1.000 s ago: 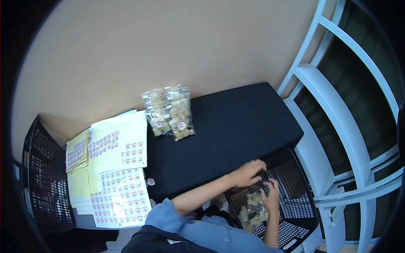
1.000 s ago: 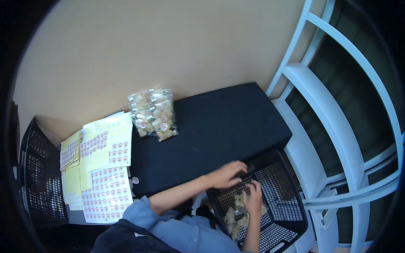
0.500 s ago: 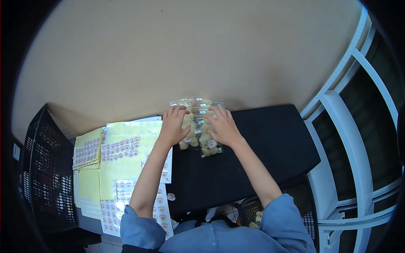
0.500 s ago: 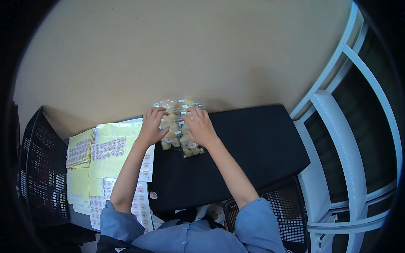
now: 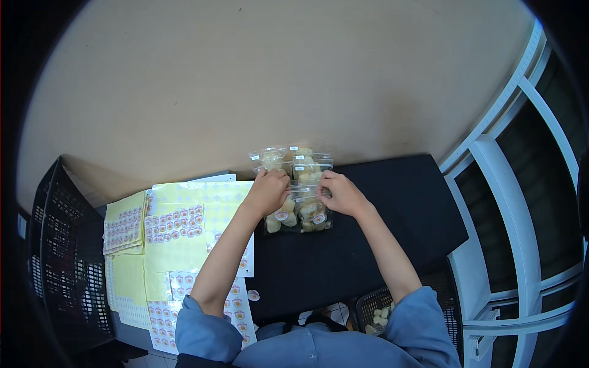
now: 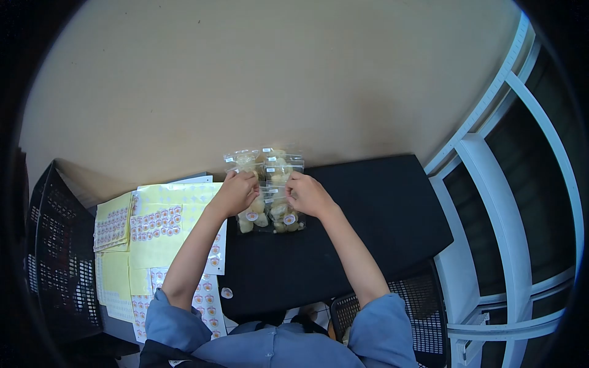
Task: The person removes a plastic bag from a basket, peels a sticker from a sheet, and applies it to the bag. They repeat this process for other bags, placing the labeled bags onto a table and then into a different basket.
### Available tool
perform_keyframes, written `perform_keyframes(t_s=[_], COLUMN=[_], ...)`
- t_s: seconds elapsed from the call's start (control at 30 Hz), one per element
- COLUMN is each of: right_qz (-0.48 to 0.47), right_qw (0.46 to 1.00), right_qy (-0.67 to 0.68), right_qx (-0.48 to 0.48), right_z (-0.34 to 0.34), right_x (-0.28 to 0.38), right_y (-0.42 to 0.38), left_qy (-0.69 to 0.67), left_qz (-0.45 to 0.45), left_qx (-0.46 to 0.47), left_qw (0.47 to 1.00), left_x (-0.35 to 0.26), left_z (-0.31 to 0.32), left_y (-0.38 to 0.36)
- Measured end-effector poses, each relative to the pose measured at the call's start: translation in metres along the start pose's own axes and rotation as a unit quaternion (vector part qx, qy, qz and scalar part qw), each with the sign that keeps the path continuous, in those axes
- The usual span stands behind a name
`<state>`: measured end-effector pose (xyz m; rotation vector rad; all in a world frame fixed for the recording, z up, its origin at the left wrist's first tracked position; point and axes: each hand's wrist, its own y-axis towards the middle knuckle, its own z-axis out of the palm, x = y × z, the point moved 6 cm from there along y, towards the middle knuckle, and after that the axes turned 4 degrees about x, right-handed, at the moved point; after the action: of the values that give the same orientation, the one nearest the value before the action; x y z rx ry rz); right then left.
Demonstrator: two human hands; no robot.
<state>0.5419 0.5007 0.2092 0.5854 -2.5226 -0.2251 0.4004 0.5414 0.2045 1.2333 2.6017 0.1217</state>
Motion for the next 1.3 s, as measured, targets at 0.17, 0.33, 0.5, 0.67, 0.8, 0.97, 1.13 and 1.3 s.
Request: perform_keyframes(t_s=[0.17, 0.33, 0.5, 0.67, 0.8, 0.97, 1.13, 1.3], right_qz=[0.009, 0.117, 0.348, 0.525, 0.622, 0.585, 0.407, 0.226], right_qw=[0.995, 0.983, 0.932, 0.850, 0.781, 0.809, 0.885, 0.950], right_qy=[0.086, 0.061, 0.020, -0.030, -0.027, -0.040, -0.098, -0.036], right_qx=[-0.052, -0.128, -0.103, 0.029, 0.055, -0.044, -0.202, -0.213], right_z=[-0.028, -0.088, -0.083, 0.023, 0.092, 0.073, -0.006, -0.034], right_x=[0.013, 0.045, 0.053, 0.028, 0.021, 0.013, 0.000, -0.015], right_y=[-0.058, -0.174, -0.344, -0.508, -0.574, -0.549, -0.429, -0.267], left_qy=[-0.010, -0.214, -0.365, -0.353, -0.252, -0.244, -0.402, -0.353], left_qz=[0.047, 0.171, 0.263, 0.332, 0.394, 0.416, 0.331, 0.178], left_qx=[0.031, 0.059, 0.137, 0.202, 0.397, 0.360, 0.151, -0.028], left_qw=[0.998, 0.960, 0.883, 0.851, 0.790, 0.799, 0.840, 0.918], left_x=[-0.059, -0.165, -0.305, -0.423, -0.450, -0.431, -0.354, -0.222], left_z=[-0.009, -0.009, 0.074, 0.198, 0.291, 0.275, 0.163, 0.063], left_y=[0.001, -0.005, -0.034, -0.109, -0.164, -0.147, -0.057, -0.007])
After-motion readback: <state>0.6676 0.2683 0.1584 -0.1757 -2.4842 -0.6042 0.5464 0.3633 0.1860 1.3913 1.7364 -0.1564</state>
